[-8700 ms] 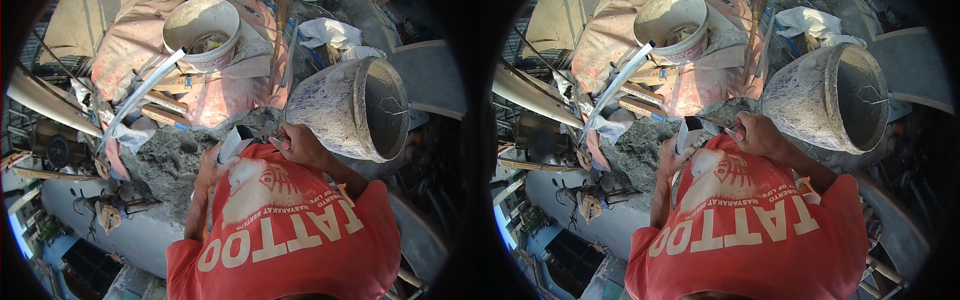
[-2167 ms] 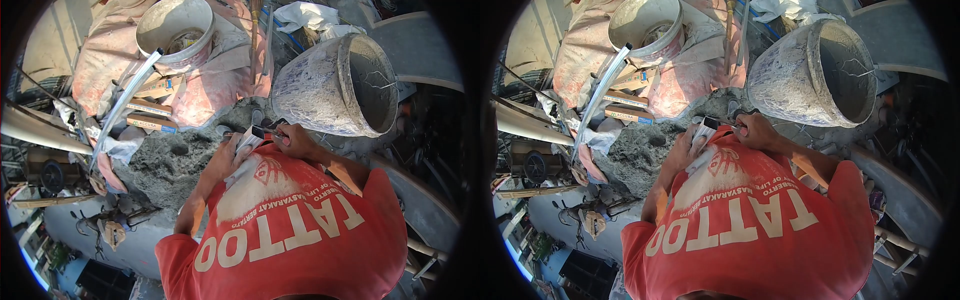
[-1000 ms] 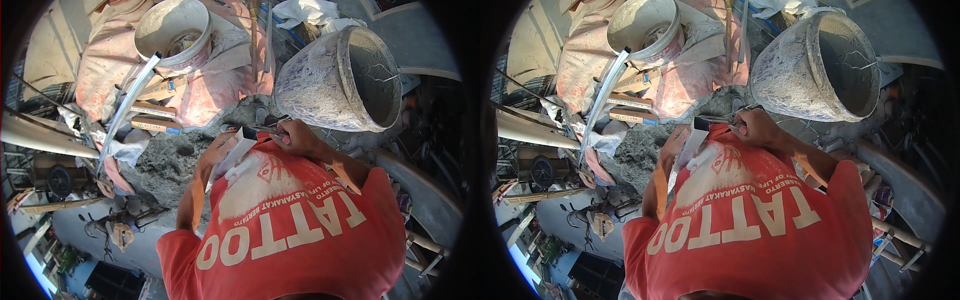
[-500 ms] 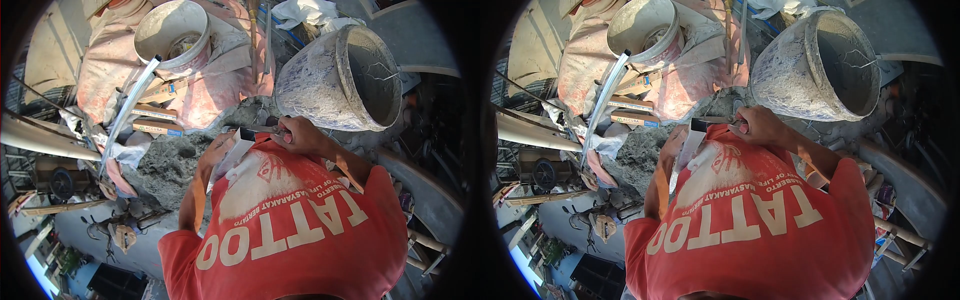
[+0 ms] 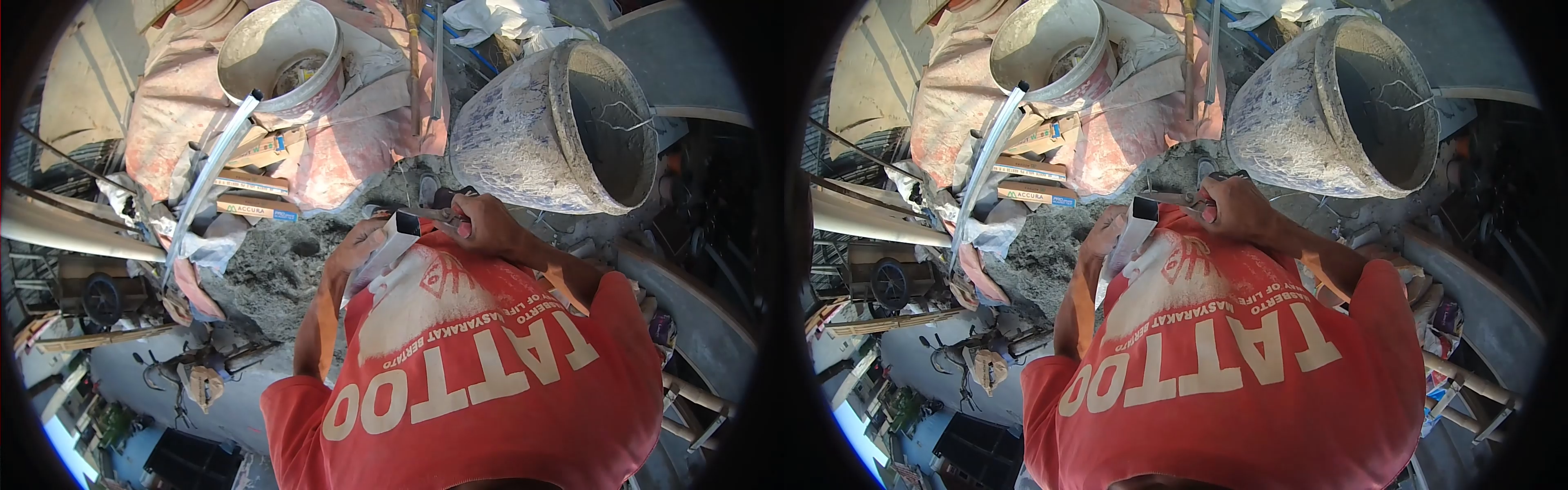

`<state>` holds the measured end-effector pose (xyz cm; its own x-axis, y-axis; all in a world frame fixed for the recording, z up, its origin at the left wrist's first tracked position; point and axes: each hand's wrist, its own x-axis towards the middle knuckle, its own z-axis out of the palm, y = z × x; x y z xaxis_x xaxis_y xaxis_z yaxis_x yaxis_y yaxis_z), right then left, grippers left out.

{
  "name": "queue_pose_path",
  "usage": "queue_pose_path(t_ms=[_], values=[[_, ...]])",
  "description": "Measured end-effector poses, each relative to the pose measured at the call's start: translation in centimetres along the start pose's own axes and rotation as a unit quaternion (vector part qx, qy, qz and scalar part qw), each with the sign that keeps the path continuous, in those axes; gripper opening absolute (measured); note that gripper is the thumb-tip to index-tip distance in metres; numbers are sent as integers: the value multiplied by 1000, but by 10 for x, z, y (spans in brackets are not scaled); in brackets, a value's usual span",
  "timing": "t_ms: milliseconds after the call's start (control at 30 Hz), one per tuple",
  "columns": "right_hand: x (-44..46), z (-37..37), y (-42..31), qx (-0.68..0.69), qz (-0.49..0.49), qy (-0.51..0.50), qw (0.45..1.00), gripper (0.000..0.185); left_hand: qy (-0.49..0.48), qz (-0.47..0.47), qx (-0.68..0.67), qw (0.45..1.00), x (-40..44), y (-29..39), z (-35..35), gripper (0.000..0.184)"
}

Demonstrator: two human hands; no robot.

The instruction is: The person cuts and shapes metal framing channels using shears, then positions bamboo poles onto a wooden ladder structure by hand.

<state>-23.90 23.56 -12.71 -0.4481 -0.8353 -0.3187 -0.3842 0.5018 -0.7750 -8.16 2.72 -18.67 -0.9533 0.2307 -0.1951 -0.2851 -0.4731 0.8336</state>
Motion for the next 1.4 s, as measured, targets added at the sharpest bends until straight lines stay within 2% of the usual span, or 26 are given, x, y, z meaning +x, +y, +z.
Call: queue_pose_path(t_ms=[67,133,200,233,333,467,533,600,633,700,733,767,800,833,867,900,933,1000,1067,1100,1133,1200,1233,1267,1333,1400], values=[[1,-2,3,-95,-10,35,995,31,0,11,-4,1000,0,2,2,58],[6,-6,2,-123,-24,66,990,30,3,-34,-72,997,-1,10,5,56],[12,-9,3,-151,-36,96,983,31,42,-38,-52,997,-2,4,2,53],[19,-10,7,-175,-23,151,973,30,78,-44,-32,995,-2,4,1,51],[45,-36,17,-223,61,264,936,26,71,-55,0,996,-7,6,9,47],[86,-40,20,-155,53,242,956,21,96,-79,28,992,-9,22,8,44],[122,-47,39,-125,29,220,967,21,142,-48,121,981,-5,48,11,43],[156,-53,48,93,41,31,994,24,168,15,170,971,-5,66,1,41],[159,-60,48,94,34,24,995,24,202,54,205,956,-7,77,-1,43],[160,-82,30,224,172,-116,952,28,314,53,329,889,-22,122,9,62],[160,-73,30,220,163,-139,952,28,370,106,352,853,-32,135,11,62],[156,-61,30,378,106,-86,916,30,425,132,271,853,-48,143,11,62],[153,-50,33,526,54,-32,848,33,413,262,260,832,-61,152,8,59],[151,-42,42,524,50,-52,849,33,419,345,244,803,-72,165,14,55],[149,-34,55,470,86,1,878,37,432,411,255,761,-84,177,18,56],[146,-26,61,413,121,59,901,40,463,436,281,719,-98,186,23,59],[141,-19,67,414,118,53,901,40,479,460,276,695,-111,193,27,60],[130,-15,77,301,210,-9,930,41,526,491,281,635,-137,198,27,61],[128,18,120,350,208,49,912,40,570,520,268,577,-156,199,32,58],[117,9,105,330,275,9,903,37,591,537,247,549,-163,199,34,55],[114,27,115,417,210,95,879,28,623,554,219,507,-173,198,33,54],[113,36,130,449,218,116,859,21,645,562,177,487,-209,187,20,56],[112,40,138,480,209,107,845,20,696,565,193,398,-196,190,27,53],[113,43,144,512,196,98,831,20,704,581,171,370,-205,185,24,49],[123,54,154,544,169,129,811,23,680,610,121,389,-249,160,0,47],[129,48,144,575,140,152,792,26,747,583,77,311,-243,143,-7,45]])
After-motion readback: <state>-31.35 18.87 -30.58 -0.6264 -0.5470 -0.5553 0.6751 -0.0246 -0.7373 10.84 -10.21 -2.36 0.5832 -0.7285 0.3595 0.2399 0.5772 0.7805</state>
